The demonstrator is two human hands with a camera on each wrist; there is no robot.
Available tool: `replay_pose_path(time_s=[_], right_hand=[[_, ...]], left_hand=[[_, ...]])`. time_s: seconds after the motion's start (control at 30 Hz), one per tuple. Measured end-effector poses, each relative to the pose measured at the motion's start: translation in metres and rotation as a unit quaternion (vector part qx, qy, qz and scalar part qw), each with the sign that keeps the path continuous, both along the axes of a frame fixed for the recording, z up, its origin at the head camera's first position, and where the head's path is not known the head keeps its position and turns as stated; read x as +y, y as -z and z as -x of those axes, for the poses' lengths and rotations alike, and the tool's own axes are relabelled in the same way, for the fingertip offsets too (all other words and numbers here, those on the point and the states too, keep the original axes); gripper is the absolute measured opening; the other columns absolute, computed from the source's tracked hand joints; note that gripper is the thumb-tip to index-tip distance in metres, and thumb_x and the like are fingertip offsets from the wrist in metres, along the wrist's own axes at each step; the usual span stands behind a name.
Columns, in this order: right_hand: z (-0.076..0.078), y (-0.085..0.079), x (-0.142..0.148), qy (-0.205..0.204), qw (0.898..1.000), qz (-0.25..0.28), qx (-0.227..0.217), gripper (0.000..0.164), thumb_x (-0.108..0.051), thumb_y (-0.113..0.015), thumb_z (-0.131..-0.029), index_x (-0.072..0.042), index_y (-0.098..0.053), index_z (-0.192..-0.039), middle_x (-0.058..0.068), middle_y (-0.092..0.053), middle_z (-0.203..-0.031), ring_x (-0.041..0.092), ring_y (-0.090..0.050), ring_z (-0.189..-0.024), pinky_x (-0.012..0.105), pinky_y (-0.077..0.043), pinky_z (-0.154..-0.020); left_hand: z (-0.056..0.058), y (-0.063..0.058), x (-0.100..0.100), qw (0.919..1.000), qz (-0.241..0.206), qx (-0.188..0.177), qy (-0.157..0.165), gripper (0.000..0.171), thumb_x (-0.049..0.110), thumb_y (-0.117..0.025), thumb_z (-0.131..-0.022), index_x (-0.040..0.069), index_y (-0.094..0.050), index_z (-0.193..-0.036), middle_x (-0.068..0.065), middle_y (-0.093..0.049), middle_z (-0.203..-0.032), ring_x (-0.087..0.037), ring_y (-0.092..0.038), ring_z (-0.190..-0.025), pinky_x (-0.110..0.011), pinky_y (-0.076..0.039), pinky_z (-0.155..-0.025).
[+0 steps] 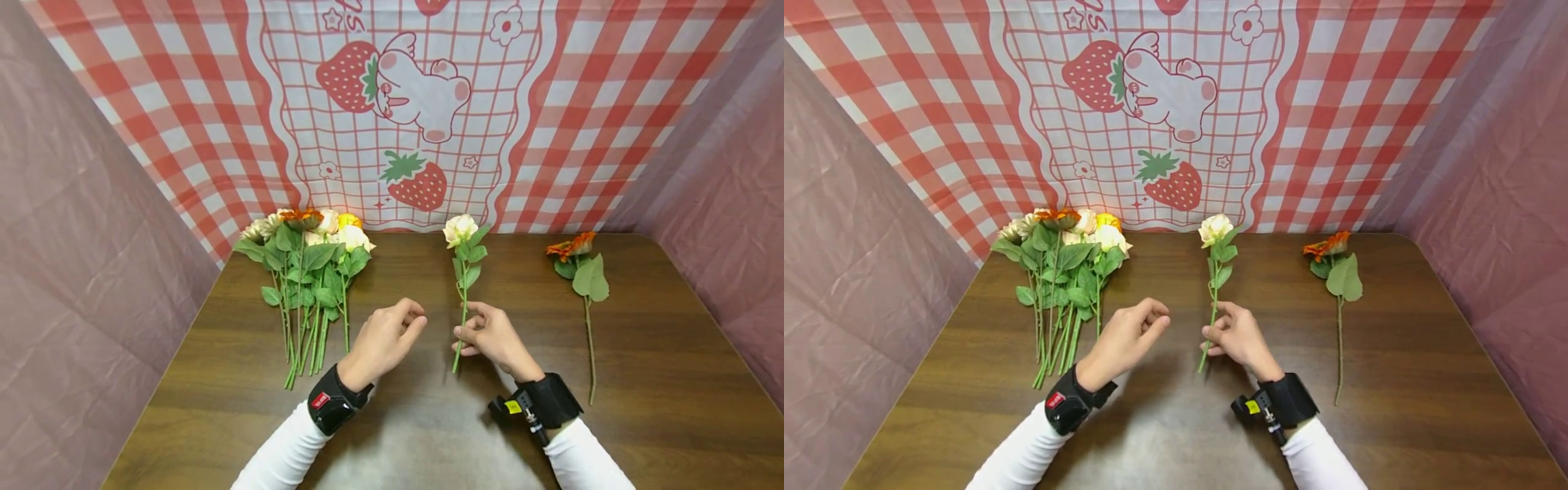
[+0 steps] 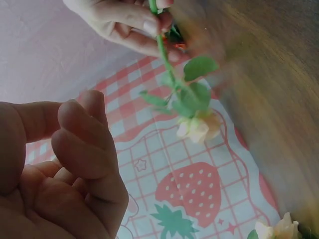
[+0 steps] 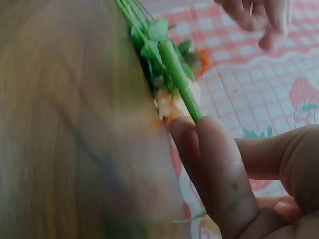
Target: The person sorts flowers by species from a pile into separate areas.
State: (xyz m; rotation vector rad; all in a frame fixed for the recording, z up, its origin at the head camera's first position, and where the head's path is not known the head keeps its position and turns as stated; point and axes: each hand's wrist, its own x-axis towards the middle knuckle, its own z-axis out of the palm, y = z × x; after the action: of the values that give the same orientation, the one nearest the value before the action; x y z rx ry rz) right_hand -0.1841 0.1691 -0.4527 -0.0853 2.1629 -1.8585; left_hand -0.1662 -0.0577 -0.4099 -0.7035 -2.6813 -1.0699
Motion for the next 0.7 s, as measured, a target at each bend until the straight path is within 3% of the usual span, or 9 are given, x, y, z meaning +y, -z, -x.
replay_pose_path(time_s=[0.17, 0.4, 0.53, 0.7], right_hand=[[0.006, 0.003, 0.011, 0.002, 1.000, -0.007, -0.018, 0.067, 0.008, -0.060, -0.093, 0.020, -0.021, -0.146, 0.025, -0.065, -0.087, 0.027, -0.073, -0.072, 0.032, -0.059, -0.064], [0.008, 0.004, 0.021, -0.039, 0.998, -0.045, -0.032, 0.069, 0.005, -0.058, -0.095, 0.024, -0.015, -0.145, 0.027, -0.068, -0.092, 0.027, -0.073, -0.074, 0.034, -0.059, -0.065], [0.009, 0.006, 0.024, -0.057, 0.995, -0.074, -0.036, 0.068, 0.003, -0.060, -0.094, 0.026, -0.018, -0.143, 0.024, -0.071, -0.090, 0.026, -0.073, -0.072, 0.034, -0.059, -0.062], [0.010, 0.008, 0.024, -0.064, 0.989, -0.127, -0.029, 0.058, 0.001, -0.064, -0.092, 0.023, -0.034, -0.137, 0.016, -0.071, -0.078, 0.019, -0.068, -0.059, 0.035, -0.058, -0.055]], left_hand=[[0.000, 0.000, -0.001, 1.0000, 0.000, 0.009, -0.001, 0.014, 0.022, -0.061, -0.099, 0.011, -0.066, -0.106, 0.000, -0.075, -0.088, -0.012, -0.070, -0.075, -0.031, -0.054, -0.067], [0.002, -0.001, -0.006, 0.9999, -0.003, 0.013, -0.009, 0.012, 0.020, -0.061, -0.099, 0.011, -0.067, -0.104, -0.001, -0.075, -0.089, -0.012, -0.070, -0.075, -0.029, -0.053, -0.065], [0.003, -0.003, -0.009, 0.9999, 0.001, 0.010, -0.012, 0.013, 0.021, -0.060, -0.100, 0.011, -0.067, -0.104, 0.000, -0.075, -0.090, -0.012, -0.070, -0.076, -0.028, -0.053, -0.064], [0.004, -0.006, -0.013, 0.9997, 0.011, 0.012, -0.020, 0.012, 0.021, -0.061, -0.099, 0.012, -0.067, -0.103, -0.001, -0.075, -0.090, -0.012, -0.069, -0.076, -0.029, -0.053, -0.064]])
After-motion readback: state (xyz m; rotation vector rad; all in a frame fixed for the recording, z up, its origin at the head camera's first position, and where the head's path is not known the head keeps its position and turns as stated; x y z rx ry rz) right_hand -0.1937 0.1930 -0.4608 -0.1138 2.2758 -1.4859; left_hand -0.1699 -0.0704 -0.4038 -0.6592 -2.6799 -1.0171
